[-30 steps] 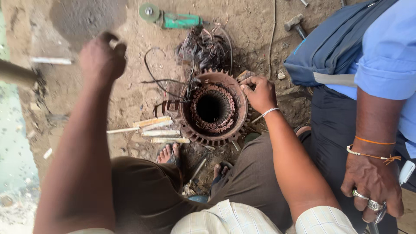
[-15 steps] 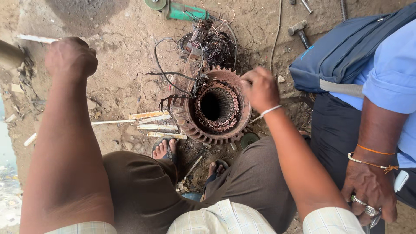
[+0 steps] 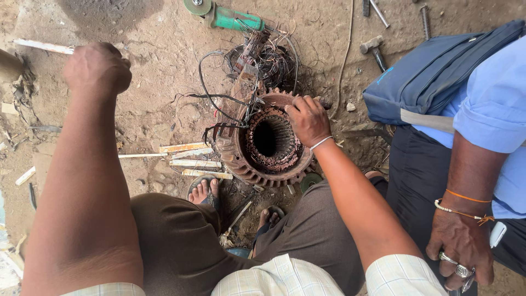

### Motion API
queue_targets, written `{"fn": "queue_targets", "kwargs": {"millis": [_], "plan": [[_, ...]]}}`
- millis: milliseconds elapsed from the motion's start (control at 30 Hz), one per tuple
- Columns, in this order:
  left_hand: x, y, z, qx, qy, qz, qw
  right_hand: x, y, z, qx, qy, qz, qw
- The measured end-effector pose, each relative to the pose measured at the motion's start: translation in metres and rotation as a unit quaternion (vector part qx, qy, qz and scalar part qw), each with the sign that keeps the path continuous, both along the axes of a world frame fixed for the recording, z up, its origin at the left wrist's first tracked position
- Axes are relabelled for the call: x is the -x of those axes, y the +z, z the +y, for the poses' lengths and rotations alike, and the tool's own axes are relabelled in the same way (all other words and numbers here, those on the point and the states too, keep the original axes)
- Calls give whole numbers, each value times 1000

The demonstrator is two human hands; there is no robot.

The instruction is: The person sits on the ground and uses both hands to pull and remove copper wire strands from the slots of a cylindrical motor stator. The removed wires are placed into a pile beside the stator.

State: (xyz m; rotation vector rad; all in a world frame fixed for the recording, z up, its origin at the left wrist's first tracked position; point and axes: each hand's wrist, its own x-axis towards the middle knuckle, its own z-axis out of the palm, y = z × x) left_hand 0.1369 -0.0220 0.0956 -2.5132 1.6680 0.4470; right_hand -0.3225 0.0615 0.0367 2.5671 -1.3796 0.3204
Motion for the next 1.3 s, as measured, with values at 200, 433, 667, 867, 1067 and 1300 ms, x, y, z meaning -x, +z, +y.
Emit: {"fn": "queue_targets", "kwargs": {"millis": [200,433,667,867,1067,1300], "plan": [[-5,-4,-1,49,-39,-3,998,22,38,16,-70,-108,-62,990],[12,17,0,118,-69,66,988,28,63,21,-171,-204,-265,927],[43,102,27,317,-198,106,921,22,74,-6,-185,-142,-173,957],[59,113,48,346,-206,98,910,-1,71,-28,-161,-58,-126,977],[51,84,33,366,-210,79,903,-9,67,-38,-144,-23,-84,986],[50,69,27,351,-230,54,906,13,90,-31,-213,-94,-39,972]]}}
